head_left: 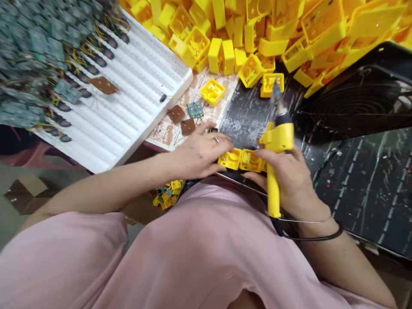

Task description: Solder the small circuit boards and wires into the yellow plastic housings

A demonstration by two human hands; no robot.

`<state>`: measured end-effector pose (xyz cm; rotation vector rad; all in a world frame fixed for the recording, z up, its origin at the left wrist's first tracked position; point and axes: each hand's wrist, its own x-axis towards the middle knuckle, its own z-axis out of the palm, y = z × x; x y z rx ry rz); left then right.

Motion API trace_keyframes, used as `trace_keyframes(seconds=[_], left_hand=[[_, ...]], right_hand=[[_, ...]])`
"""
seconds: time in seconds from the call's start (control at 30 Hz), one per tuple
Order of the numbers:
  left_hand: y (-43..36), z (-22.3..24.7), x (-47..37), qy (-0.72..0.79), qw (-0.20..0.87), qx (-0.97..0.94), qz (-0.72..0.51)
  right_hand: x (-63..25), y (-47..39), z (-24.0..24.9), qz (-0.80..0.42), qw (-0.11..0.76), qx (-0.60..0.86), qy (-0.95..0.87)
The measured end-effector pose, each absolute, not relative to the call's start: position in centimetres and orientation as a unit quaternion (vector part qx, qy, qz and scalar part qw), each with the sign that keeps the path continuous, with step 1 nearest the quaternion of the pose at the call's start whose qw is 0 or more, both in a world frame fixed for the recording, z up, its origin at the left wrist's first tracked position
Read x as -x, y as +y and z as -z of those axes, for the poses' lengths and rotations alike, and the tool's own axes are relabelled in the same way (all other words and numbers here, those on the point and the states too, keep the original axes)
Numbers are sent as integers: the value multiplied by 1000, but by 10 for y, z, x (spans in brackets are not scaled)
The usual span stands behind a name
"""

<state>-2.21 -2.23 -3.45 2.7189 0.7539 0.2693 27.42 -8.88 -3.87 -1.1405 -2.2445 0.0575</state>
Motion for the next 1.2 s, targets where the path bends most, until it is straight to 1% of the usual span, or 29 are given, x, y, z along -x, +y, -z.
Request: trace_keyframes(seconds=[0.07, 0.13, 0.2, 0.27, 0.37, 0.47, 0.57, 0.67, 0.73, 0.8, 0.83, 0.93, 1.0, 1.07, 1.13, 1.2], left_hand=[[-32, 39, 16, 255, 154, -949, -104], [-32, 33, 17, 262, 151, -945, -124], [-19, 20, 26, 304, 138, -931, -150], [7, 6, 40, 374, 107, -910, -147], [48, -2, 54, 424, 78, -900, -58], [70, 2, 56, 392, 86, -916, 8], [66, 3, 48, 362, 66, -930, 26], [50, 0, 39, 387, 2, -919, 71], [43, 1, 37, 408, -18, -908, 96], [42, 2, 42, 419, 7, -904, 78], [45, 2, 47, 422, 37, -904, 56], [56, -4, 61, 446, 176, -877, -27], [63, -10, 65, 462, 281, -838, -78], [67, -13, 63, 468, 357, -801, -110], [68, -13, 58, 463, 376, -795, -106], [67, -14, 52, 473, 327, -816, -69]], right_hand=[[-274, -84, 41, -46, 297, 420, -856], [-278, -80, 39, -61, 299, 422, -854], [-281, -75, 35, -53, 305, 423, -852], [-279, -69, 36, -40, 310, 428, -848], [-272, -61, 45, -33, 302, 445, -842], [-268, -59, 52, -49, 282, 449, -846], [-270, -62, 51, -58, 286, 454, -842], [-272, -66, 51, -54, 281, 472, -834], [-270, -67, 51, -53, 267, 479, -834], [-267, -67, 52, -52, 270, 474, -836], [-266, -66, 52, -50, 277, 470, -836], [-260, -62, 52, -52, 293, 473, -829], [-256, -60, 52, -62, 290, 481, -825], [-252, -60, 51, -84, 284, 477, -828], [-251, -62, 48, -100, 283, 470, -830], [-251, -64, 45, -98, 289, 471, -828]])
